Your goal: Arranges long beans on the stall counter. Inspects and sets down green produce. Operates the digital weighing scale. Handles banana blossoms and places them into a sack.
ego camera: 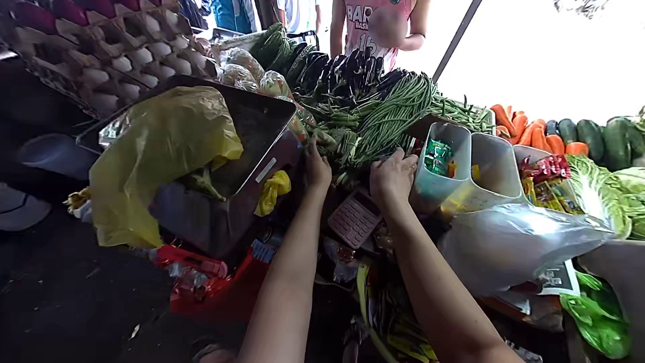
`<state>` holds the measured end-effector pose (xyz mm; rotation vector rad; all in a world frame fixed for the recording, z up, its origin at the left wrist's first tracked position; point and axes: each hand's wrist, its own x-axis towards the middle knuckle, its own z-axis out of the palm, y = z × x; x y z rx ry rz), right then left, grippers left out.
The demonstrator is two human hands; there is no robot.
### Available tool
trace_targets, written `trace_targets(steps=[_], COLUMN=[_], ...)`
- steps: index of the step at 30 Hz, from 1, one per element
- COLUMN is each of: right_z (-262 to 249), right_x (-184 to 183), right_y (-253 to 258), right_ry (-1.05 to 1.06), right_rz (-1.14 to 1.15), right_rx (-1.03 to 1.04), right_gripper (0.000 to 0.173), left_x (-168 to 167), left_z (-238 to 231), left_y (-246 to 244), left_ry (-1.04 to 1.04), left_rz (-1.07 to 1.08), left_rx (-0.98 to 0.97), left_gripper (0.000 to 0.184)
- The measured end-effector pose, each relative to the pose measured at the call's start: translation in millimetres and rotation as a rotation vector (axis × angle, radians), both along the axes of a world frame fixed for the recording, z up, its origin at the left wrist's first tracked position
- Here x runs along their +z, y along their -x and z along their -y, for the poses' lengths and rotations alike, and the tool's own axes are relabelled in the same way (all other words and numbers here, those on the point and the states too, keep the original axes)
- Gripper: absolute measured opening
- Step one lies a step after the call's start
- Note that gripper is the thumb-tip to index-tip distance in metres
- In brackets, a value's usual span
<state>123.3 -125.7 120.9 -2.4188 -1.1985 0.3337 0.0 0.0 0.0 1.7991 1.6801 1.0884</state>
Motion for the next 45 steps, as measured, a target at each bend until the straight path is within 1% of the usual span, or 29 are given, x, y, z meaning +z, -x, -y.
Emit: trace_targets(steps=[2,3,5,7,9,10,11,12,13,14,16,17,19,21,23,25,28,30,31,33,35,36,38,39,41,42,44,45], right_z=[3,0,-16,-44,-74,-85,-91,-94,-95,-94,-90,-87,-78,-57,-33,-18,-18,-24,-26,-31,-38,-42,-50,-53,-57,-59,-60,-59], right_x=[20,27,32,21,-5,-21,-37,-54,-72,-85,-94,-95,-92,-84,-76,-76,-88,-97,-100,-100,-97,-94,-92,-91,-87,-84,-82,-83], right_y=[8,11,19,27,31,32,32,32,33,33,34,32,27,18,7,-7,-25,-33,-35,-36,-38,-41,-45,-47,-47,-47,-48,-48], right_ry=[-0.097,-0.172,-0.354,-0.577,-0.696,-0.677,-0.581,-0.475,-0.397,-0.321,-0.181,-0.156,-0.196,-0.269,-0.252,-0.112,0.146,0.232,0.249,0.273,0.313,0.321,0.318,0.307,0.303,0.313,0.321,0.303], right_rz=[0.030,0.030,0.043,0.103,0.157,0.164,0.151,0.153,0.176,0.187,0.135,0.103,0.092,0.106,0.075,0.020,-0.090,-0.113,-0.116,-0.117,-0.122,-0.141,-0.184,-0.197,-0.178,-0.157,-0.099,-0.071], right_rx=[0.043,0.063,0.092,0.121,0.183,0.238,0.312,0.387,0.443,0.484,0.516,0.534,0.563,0.514,0.362,0.212,0.077,0.022,0.017,0.020,0.031,0.031,0.018,0.011,0.006,0.006,0.017,0.027], right_gripper=[0.060,0.060,0.058,0.054,0.051,0.051,0.052,0.051,0.050,0.052,0.063,0.067,0.068,0.065,0.068,0.085,0.104,0.115,0.117,0.115,0.104,0.098,0.091,0.091,0.089,0.088,0.087,0.086], left_x=[2,0,1,12,21,28,35,41,47,54,66,70,73,73,71,65,59,61,64,73,80,80,71,60,36,27,17,19], left_z=[-4,-6,-5,2,8,6,5,4,5,5,1,-1,-9,-17,-22,-28,-23,-11,-1,24,52,63,73,72,64,60,55,54], left_y=[3,5,7,5,0,-3,-4,-7,-10,-13,-14,-15,-15,-13,-13,-15,-22,-29,-33,-42,-49,-53,-59,-62,-68,-71,-75,-76], left_ry=[0.043,0.032,0.033,0.070,0.097,0.129,0.167,0.199,0.220,0.239,0.208,0.169,0.133,0.174,0.239,0.281,0.250,0.228,0.225,0.208,0.240,0.299,0.426,0.431,0.338,0.269,0.196,0.205], left_rz=[-0.101,-0.127,-0.089,0.028,0.105,0.106,0.051,-0.071,-0.238,-0.405,-0.632,-0.713,-0.808,-0.860,-0.909,-0.950,-0.916,-0.867,-0.847,-0.787,-0.736,-0.730,-0.720,-0.690,-0.594,-0.558,-0.527,-0.533], left_rx=[-0.004,-0.015,-0.033,-0.024,0.035,0.062,0.065,0.063,0.057,0.036,-0.032,-0.068,-0.110,-0.107,-0.059,0.012,0.070,0.063,0.052,-0.005,-0.082,-0.121,-0.211,-0.248,-0.286,-0.278,-0.225,-0.197], left_gripper=[0.060,0.058,0.062,0.075,0.078,0.075,0.069,0.060,0.050,0.046,0.052,0.052,0.047,0.047,0.050,0.057,0.065,0.063,0.063,0.055,0.037,0.029,0.031,0.035,0.040,0.039,0.032,0.032])
